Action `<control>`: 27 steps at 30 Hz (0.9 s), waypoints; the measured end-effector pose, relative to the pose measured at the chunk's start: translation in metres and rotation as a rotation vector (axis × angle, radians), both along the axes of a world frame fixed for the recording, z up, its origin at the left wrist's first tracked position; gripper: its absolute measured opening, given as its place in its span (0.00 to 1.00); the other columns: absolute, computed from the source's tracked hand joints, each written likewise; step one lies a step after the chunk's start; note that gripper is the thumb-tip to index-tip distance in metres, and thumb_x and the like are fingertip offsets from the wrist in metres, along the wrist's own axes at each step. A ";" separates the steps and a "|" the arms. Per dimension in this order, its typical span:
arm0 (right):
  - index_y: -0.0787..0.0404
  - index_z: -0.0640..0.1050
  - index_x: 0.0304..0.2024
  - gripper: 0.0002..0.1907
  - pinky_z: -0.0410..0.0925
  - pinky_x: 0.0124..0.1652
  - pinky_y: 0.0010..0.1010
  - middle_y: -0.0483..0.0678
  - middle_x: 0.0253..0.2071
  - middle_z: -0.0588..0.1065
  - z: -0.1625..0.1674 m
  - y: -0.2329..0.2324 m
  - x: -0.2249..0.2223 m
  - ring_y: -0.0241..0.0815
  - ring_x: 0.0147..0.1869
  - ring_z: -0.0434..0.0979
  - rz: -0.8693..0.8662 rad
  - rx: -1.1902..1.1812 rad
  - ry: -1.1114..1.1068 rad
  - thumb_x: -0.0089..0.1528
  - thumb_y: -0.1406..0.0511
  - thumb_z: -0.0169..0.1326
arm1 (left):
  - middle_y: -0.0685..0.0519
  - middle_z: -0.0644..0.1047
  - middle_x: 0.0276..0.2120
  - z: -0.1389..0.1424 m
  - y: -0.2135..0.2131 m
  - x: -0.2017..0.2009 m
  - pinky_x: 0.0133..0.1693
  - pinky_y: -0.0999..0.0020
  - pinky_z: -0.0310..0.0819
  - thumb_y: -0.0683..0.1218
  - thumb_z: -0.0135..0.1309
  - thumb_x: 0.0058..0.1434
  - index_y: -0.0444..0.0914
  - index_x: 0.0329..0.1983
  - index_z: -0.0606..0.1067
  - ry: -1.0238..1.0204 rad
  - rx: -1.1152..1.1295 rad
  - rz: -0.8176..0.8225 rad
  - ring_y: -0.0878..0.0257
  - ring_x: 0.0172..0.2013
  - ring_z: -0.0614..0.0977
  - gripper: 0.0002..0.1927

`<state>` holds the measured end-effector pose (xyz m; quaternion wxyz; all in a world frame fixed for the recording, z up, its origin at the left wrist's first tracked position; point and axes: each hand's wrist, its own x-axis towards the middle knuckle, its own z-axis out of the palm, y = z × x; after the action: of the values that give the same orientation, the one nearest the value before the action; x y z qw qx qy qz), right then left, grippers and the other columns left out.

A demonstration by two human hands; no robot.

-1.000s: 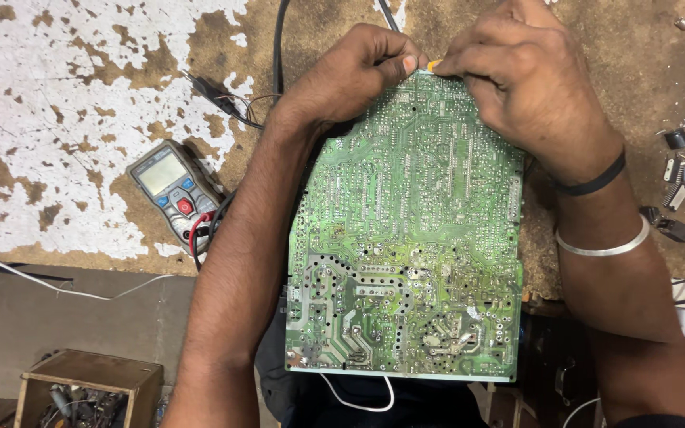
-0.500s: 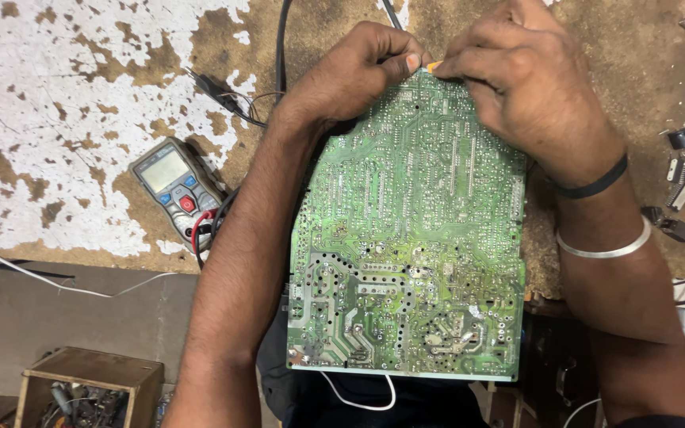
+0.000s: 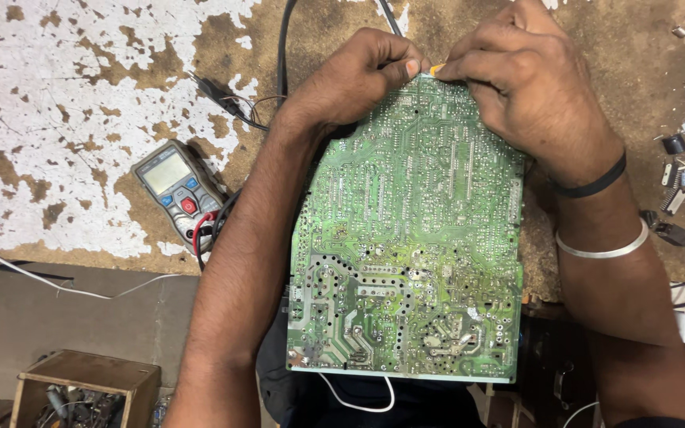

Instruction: The person uses a yellow pencil to repeatedly touch and scrape specific points on a green circuit board. The person holds the board steady with one hand while working with the other. A multimeter and other tools are visible on the workbench.

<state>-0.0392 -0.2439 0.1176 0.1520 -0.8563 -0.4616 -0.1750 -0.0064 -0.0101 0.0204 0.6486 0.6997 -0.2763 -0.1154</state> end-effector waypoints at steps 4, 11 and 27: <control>0.60 0.85 0.41 0.12 0.71 0.57 0.34 0.44 0.44 0.80 -0.002 -0.003 0.001 0.43 0.52 0.76 -0.002 -0.025 -0.009 0.59 0.78 0.62 | 0.63 0.72 0.23 0.000 0.000 -0.002 0.29 0.70 0.65 0.45 0.52 0.75 0.35 0.35 0.78 0.030 0.091 0.043 0.74 0.26 0.68 0.13; 0.60 0.84 0.42 0.12 0.70 0.56 0.32 0.43 0.44 0.80 -0.006 -0.003 0.000 0.43 0.53 0.75 -0.005 0.012 0.025 0.61 0.79 0.61 | 0.62 0.72 0.22 0.006 -0.002 -0.001 0.28 0.70 0.65 0.45 0.52 0.74 0.35 0.36 0.79 0.024 0.112 0.069 0.74 0.25 0.69 0.12; 0.59 0.85 0.42 0.13 0.70 0.58 0.33 0.43 0.45 0.80 -0.004 -0.004 0.000 0.43 0.53 0.76 -0.009 -0.023 0.000 0.60 0.78 0.60 | 0.60 0.72 0.23 -0.003 -0.003 0.002 0.29 0.68 0.65 0.45 0.52 0.75 0.34 0.36 0.79 0.076 0.147 0.078 0.72 0.26 0.68 0.13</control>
<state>-0.0388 -0.2480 0.1134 0.1413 -0.8600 -0.4598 -0.1702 -0.0040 -0.0129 0.0173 0.6096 0.7507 -0.2150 -0.1366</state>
